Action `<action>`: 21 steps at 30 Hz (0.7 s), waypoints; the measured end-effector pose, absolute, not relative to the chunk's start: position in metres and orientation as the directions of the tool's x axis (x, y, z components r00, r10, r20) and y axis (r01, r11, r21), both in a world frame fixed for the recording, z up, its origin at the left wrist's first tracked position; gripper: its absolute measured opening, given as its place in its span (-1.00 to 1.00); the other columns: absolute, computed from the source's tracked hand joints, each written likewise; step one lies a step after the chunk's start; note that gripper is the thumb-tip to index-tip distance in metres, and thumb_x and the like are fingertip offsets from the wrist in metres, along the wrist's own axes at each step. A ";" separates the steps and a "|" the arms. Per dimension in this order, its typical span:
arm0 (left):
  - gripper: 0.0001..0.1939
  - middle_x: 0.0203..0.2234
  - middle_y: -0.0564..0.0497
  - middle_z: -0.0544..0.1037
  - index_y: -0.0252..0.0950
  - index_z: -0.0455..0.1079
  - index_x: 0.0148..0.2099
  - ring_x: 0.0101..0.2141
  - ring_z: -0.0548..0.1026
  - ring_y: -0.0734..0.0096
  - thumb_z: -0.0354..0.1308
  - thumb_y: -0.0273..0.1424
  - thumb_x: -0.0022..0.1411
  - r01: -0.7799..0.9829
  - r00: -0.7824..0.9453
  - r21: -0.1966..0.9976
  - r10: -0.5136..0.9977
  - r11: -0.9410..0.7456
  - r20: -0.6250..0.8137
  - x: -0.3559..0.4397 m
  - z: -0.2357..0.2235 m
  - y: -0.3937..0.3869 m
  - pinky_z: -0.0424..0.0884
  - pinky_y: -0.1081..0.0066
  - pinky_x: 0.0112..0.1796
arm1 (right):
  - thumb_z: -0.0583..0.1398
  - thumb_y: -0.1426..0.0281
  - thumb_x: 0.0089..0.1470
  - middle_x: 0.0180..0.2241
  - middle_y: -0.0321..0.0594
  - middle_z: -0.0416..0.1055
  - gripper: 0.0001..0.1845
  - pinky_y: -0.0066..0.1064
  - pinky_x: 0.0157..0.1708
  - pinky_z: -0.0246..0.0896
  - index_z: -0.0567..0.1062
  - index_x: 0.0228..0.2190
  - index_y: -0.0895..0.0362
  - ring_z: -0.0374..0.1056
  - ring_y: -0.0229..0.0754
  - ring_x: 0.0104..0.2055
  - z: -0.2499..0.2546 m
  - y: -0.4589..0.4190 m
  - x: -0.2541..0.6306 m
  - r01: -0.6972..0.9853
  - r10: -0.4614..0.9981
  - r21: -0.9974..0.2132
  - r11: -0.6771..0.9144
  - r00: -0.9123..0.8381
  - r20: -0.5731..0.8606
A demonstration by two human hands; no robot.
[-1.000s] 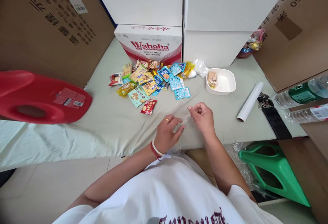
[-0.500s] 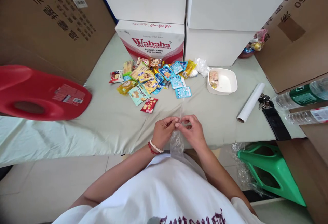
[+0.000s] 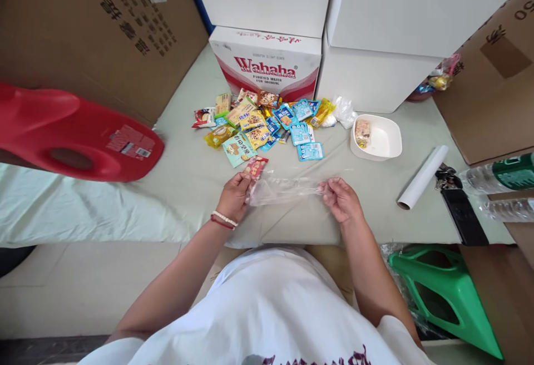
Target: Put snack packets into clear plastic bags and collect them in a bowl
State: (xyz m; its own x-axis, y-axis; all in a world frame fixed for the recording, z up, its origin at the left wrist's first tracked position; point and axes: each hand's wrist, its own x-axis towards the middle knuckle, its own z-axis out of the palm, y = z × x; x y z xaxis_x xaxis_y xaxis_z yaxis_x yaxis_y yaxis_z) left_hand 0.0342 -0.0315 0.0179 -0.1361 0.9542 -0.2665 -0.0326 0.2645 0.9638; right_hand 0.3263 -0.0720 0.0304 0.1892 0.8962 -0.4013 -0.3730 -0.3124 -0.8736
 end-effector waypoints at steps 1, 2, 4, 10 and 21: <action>-0.72 -0.50 0.06 0.40 -0.24 0.39 -0.27 -0.53 0.34 0.45 0.21 -0.12 0.22 0.138 -0.207 0.973 0.966 0.185 -0.154 0.029 0.019 -0.032 0.34 0.42 -0.49 | 0.48 0.11 -0.20 -0.43 -0.29 0.52 -0.54 -0.47 -0.59 0.28 0.39 -0.43 0.05 0.37 -0.26 -0.48 0.029 -0.067 0.325 -0.305 0.895 -0.895 -0.324 0.208 -0.395; -0.74 -0.39 -0.02 0.46 -0.25 0.42 -0.20 -0.41 0.42 0.36 0.21 -0.17 0.22 0.321 -0.258 0.943 0.966 0.089 -0.004 0.024 0.020 -0.032 0.41 0.35 -0.38 | 0.46 0.10 -0.19 -0.46 -0.31 0.51 -0.56 -0.46 -0.57 0.29 0.39 -0.44 0.06 0.36 -0.26 -0.49 0.028 -0.063 0.323 -0.218 0.898 -0.922 -0.320 0.241 -0.369; -0.74 -0.15 -0.16 0.52 -0.26 0.45 -0.06 -0.12 0.48 0.15 0.20 -0.28 0.22 0.610 -0.162 0.781 0.944 -0.134 0.288 0.019 0.025 -0.035 0.43 0.17 -0.11 | 0.42 0.10 -0.11 -0.49 -0.33 0.49 -0.61 -0.42 -0.47 0.32 0.41 -0.44 0.06 0.35 -0.26 -0.47 0.027 -0.056 0.319 -0.031 0.927 -0.964 -0.265 0.268 -0.263; -0.71 -0.03 -0.12 0.59 -0.12 0.51 0.05 0.09 0.46 0.08 0.14 -0.37 0.30 0.579 0.619 0.553 0.764 -0.599 0.179 0.023 0.027 -0.039 0.17 -0.03 0.17 | 0.29 0.09 0.04 -0.48 -0.33 0.45 -0.69 -0.30 -0.31 0.33 0.41 -0.40 0.06 0.40 -0.19 -0.44 0.016 -0.053 0.335 0.229 0.960 -0.949 -0.218 0.225 -0.166; -0.55 0.14 -0.18 0.51 -0.20 0.37 0.22 0.28 0.31 0.04 -0.01 -0.14 0.42 0.545 0.581 0.701 0.810 -0.460 0.079 0.023 0.019 -0.049 -0.29 -0.13 0.35 | 0.39 0.13 -0.02 0.03 -0.11 0.46 -0.21 -0.24 -0.13 0.32 0.38 0.23 -0.06 0.38 -0.07 -0.17 0.062 -0.059 0.333 0.664 0.991 -0.735 0.135 -0.075 0.114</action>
